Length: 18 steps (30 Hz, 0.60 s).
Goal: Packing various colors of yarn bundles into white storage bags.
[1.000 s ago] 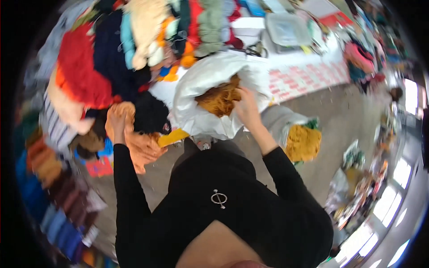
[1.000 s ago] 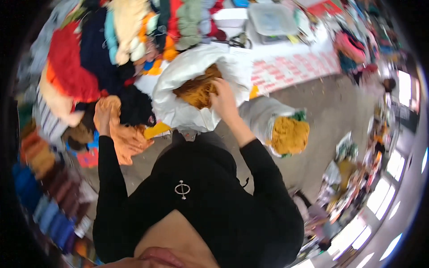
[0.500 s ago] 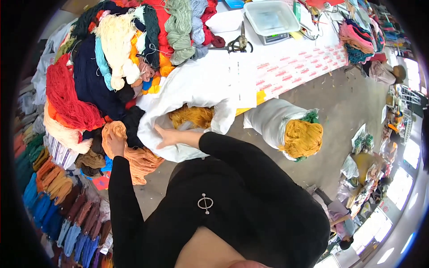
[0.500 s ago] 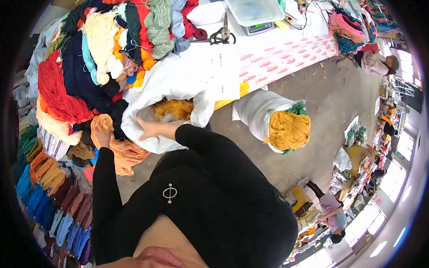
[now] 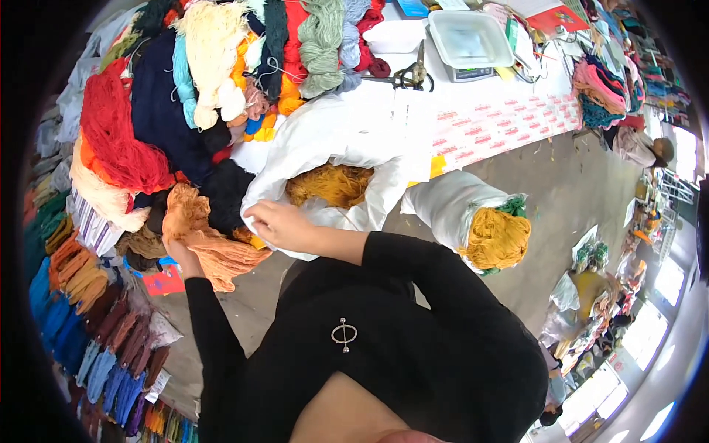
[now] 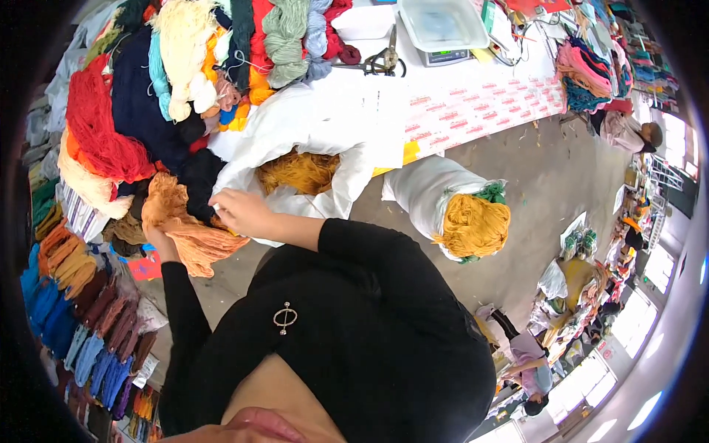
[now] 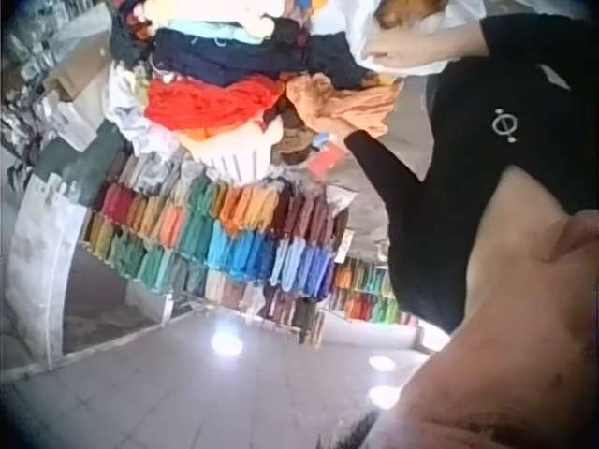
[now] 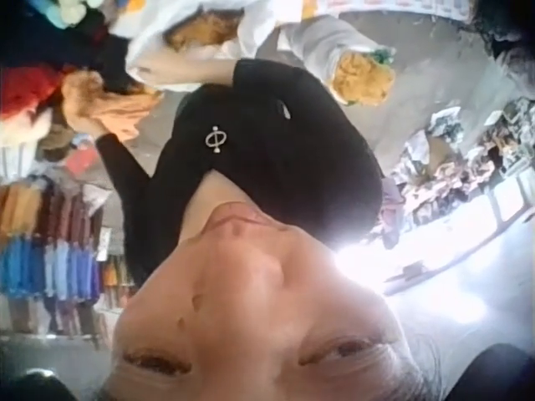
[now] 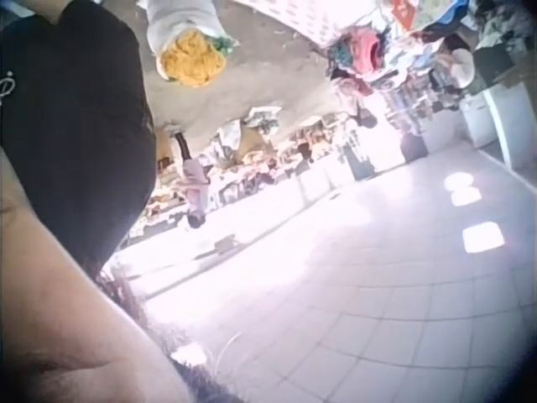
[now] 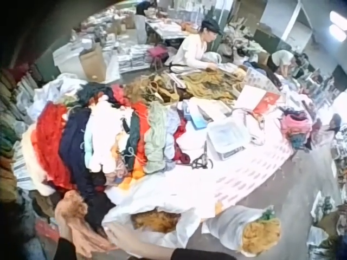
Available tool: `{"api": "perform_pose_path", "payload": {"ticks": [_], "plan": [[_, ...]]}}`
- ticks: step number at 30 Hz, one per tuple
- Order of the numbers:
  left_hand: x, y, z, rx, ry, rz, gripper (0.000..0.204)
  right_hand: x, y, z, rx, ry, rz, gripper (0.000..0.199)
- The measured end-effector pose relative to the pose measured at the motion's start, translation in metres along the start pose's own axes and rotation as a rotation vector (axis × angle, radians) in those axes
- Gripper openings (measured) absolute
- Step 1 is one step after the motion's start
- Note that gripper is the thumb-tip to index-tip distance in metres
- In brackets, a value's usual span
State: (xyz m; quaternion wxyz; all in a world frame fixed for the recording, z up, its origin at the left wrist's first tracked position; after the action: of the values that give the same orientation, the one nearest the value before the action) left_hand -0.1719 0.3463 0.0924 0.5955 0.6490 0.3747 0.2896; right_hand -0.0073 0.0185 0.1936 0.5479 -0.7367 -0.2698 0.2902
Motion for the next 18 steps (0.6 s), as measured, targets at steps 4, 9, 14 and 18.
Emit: {"api": "perform_pose_path", "payload": {"ticks": [4, 9, 14, 18], "plan": [[-0.079, 0.071, 0.01, -0.144, -0.021, 0.006, 0.04, 0.014, -0.015, 0.074, 0.049, -0.216, -0.047, 0.065], [-0.161, 0.071, 0.016, -0.057, -0.281, -0.356, 0.035, 0.01, -0.018, 0.132, 0.388, -0.231, -0.221, 0.059], [-0.093, 0.06, -0.025, -0.172, -0.308, -0.471, 0.033, -0.021, 0.042, 0.146, 0.951, -0.356, 0.295, 0.043], [-0.022, -0.041, -0.116, 0.353, -0.055, -0.325, 0.034, -0.066, 0.036, 0.131, 1.218, -0.293, 0.926, 0.05]]}}
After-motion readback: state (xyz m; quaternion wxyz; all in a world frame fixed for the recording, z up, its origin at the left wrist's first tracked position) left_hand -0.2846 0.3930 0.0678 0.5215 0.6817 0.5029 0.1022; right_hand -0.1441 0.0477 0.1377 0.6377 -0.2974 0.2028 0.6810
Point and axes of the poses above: each hand's wrist, its own x-axis towards the middle knuckle, its own z-axis out of the palm, y = z × x, the point moved 7 cm from there along x, towards the middle knuckle, and after that the axes turned 7 degrees about z, right-handed, at the moved point
